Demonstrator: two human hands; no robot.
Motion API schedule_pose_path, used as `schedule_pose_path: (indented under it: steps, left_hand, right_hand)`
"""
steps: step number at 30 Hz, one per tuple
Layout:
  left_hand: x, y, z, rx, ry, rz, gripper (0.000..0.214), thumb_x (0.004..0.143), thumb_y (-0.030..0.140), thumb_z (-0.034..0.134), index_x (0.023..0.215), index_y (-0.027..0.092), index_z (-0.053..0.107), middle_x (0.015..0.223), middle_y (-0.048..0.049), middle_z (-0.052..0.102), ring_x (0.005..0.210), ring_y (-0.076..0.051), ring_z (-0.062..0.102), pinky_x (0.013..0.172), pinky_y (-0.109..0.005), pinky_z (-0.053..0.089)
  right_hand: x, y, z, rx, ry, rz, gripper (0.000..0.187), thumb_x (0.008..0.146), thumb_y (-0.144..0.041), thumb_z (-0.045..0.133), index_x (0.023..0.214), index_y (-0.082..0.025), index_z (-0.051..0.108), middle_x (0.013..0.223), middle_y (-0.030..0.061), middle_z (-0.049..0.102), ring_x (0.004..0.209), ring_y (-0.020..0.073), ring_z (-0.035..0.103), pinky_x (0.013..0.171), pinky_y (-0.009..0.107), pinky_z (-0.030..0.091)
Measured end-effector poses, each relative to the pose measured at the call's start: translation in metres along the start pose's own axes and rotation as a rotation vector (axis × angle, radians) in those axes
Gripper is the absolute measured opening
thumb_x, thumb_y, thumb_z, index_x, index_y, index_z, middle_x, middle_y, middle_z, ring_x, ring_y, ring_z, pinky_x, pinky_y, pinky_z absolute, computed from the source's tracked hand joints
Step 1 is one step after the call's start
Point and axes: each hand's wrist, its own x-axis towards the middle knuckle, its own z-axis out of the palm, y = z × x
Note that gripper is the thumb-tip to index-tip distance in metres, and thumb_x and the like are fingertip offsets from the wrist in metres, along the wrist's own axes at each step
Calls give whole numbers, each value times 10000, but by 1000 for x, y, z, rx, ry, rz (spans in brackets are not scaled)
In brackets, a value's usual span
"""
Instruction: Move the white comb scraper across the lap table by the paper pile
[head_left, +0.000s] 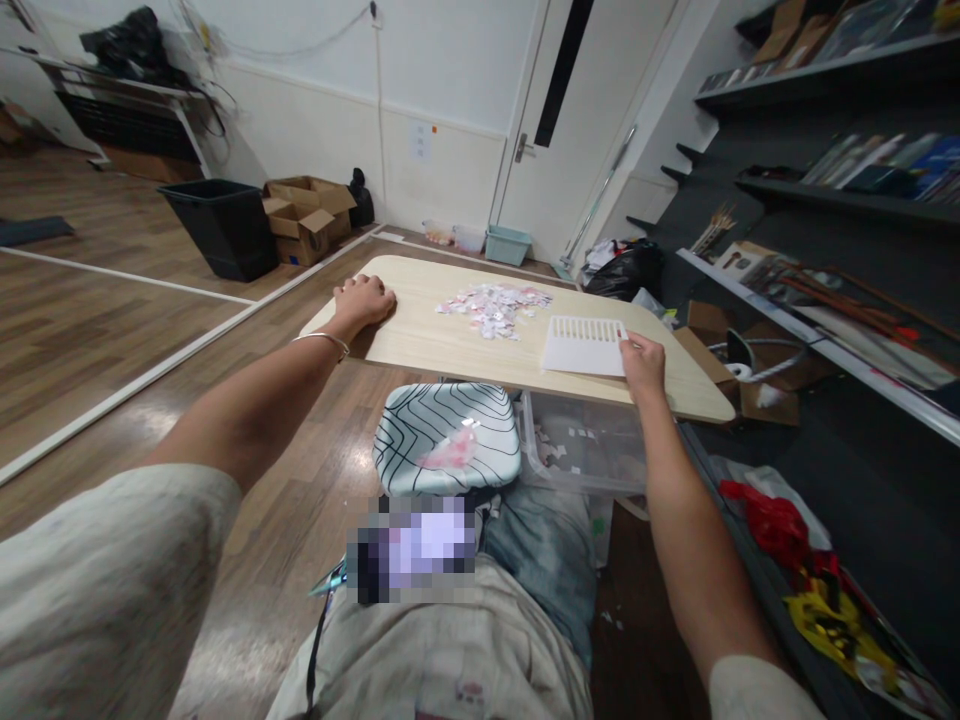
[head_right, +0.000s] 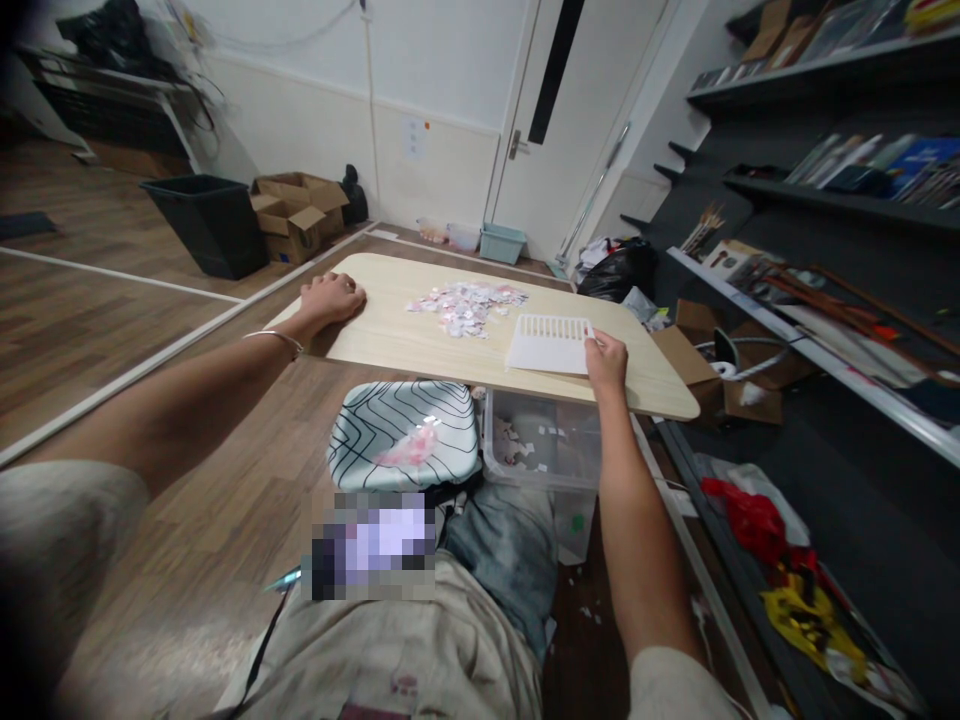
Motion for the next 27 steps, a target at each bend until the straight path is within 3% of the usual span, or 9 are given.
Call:
schedule_pose_path:
  steps: [12, 19, 27]
  left_hand:
    - [-3, 2, -3, -11, -11, -1, 734, 1013, 485, 506, 1588, 135, 797, 1724, -316, 663, 1645, -559, 551, 1365, -754, 416]
    - [-5, 3, -5, -20, -20, 0, 737, 1009, 480, 500, 1592, 134, 789, 1734, -314, 664, 1655, -561, 544, 1375, -759, 408]
    - [-7, 6, -8, -24, -24, -14, 723, 1019, 498, 514, 1592, 147, 780, 1746, -304, 654, 1654, -554, 537, 1377, -740, 403]
  right_hand:
    - [2, 5, -1, -11, 15, 13, 315, 675, -348, 675, 851, -195, 886, 829, 68, 819, 926, 312, 780, 810, 365, 637]
    - [-4, -3, 0, 148, -10, 112, 230, 614, -324, 697, 754, -201, 832, 704, -10, 687, 768, 219, 649, 661, 288, 500]
    - [-5, -9, -2, 223, 35, 132, 131, 604, -318, 679, 693, -239, 732, 707, -21, 625, 761, 187, 559, 653, 264, 444]
